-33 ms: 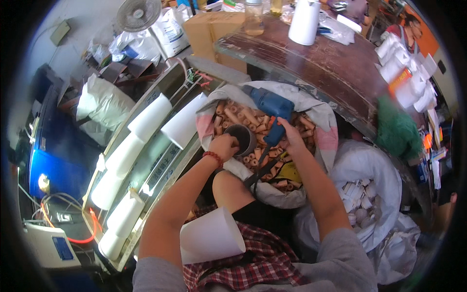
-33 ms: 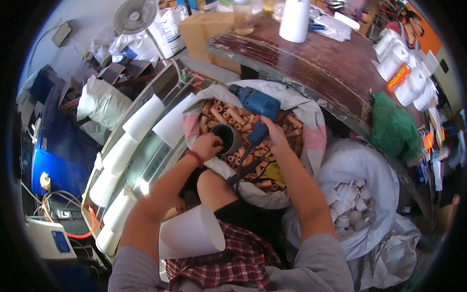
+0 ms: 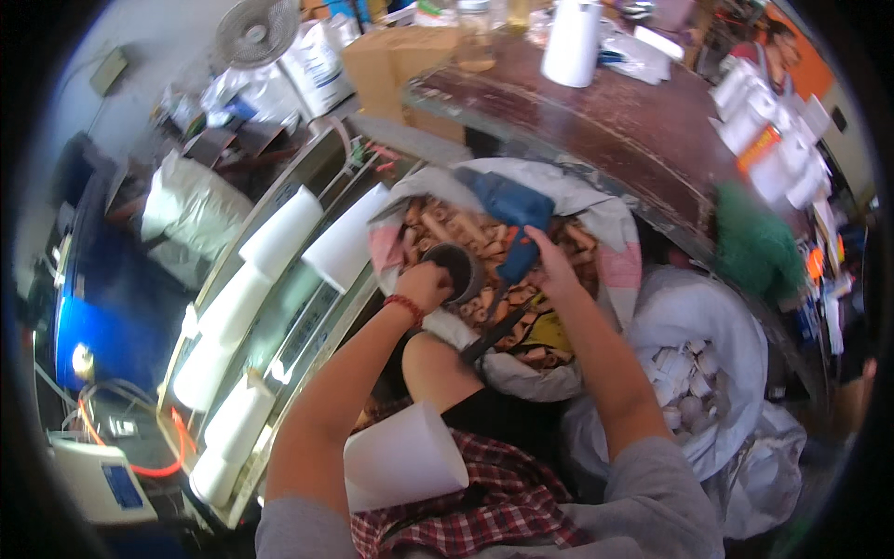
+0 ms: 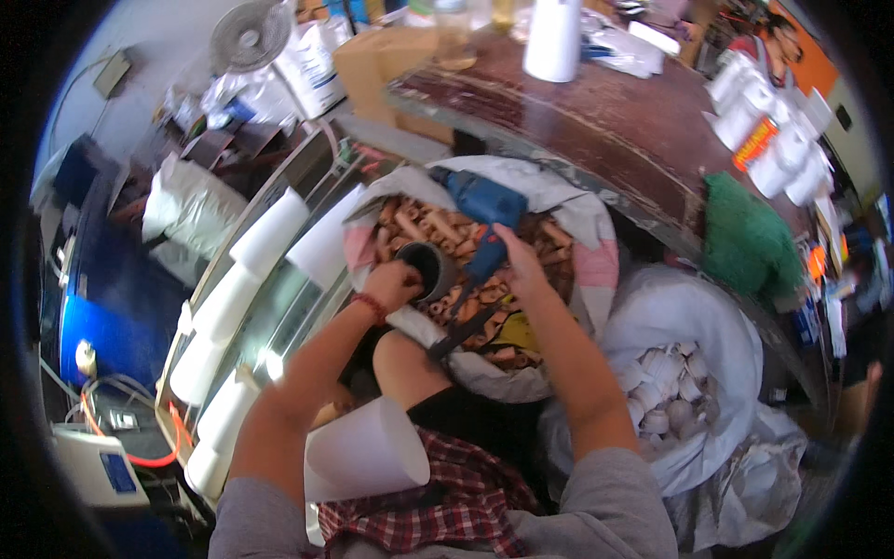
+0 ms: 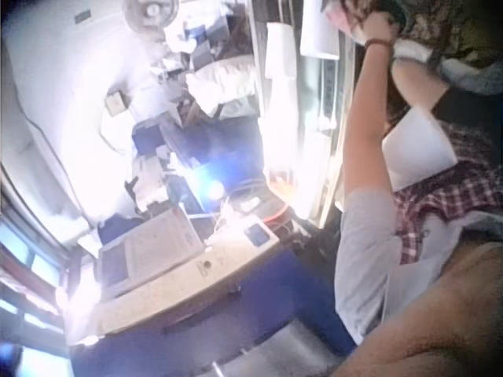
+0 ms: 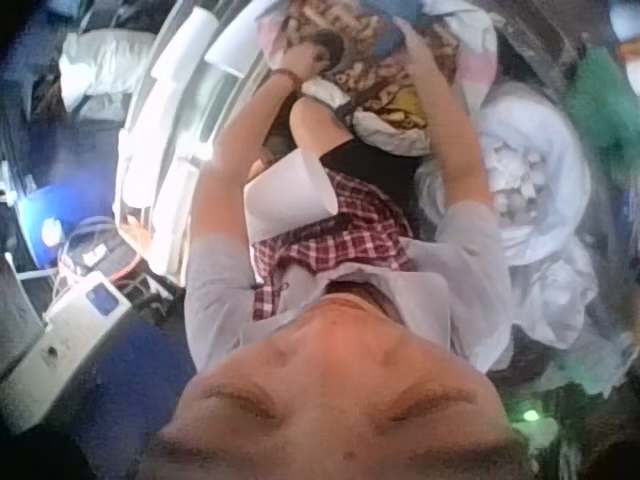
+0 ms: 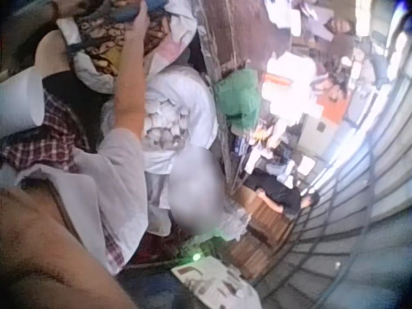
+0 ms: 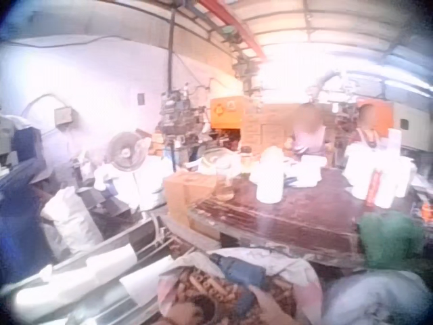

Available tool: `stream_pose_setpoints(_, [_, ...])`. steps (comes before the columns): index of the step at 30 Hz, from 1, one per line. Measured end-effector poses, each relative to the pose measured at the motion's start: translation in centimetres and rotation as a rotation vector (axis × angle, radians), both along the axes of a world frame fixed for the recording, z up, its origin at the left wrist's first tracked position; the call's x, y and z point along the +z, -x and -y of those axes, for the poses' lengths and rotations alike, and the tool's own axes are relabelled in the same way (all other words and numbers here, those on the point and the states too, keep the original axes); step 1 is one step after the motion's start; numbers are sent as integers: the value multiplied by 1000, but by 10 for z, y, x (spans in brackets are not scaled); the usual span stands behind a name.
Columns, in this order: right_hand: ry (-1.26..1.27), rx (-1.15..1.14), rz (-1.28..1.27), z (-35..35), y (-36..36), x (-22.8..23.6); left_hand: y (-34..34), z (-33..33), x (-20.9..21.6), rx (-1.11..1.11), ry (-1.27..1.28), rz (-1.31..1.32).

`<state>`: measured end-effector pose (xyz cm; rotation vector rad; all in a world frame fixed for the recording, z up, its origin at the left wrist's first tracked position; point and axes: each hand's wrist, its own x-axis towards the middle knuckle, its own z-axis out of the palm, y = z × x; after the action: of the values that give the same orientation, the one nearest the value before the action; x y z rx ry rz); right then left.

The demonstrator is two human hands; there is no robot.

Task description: The person assembles plastic components by drilling a hole into a wooden plug, inserting it into a white plastic funnel, and wiping the exterior of the assembly with a cloth.

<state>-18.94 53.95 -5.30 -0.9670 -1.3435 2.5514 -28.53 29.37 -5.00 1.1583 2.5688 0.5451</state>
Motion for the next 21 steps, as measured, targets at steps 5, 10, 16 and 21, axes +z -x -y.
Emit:
stream_pose_setpoints(5, [158,6,-74,14,25,-8,11,3,-5,17,111,30])
stream_pose_setpoints(10, [239,-108,-133,13,18,4,6,-15,4,39,191,35])
stream_pose_setpoints(16, [257,-141,-163,22,14,19,9,1,-1,-35,3,-37])
stream_pose_setpoints(21, [154,-117,-108,2,-38,44,-9,15,29,64,-362,-28])
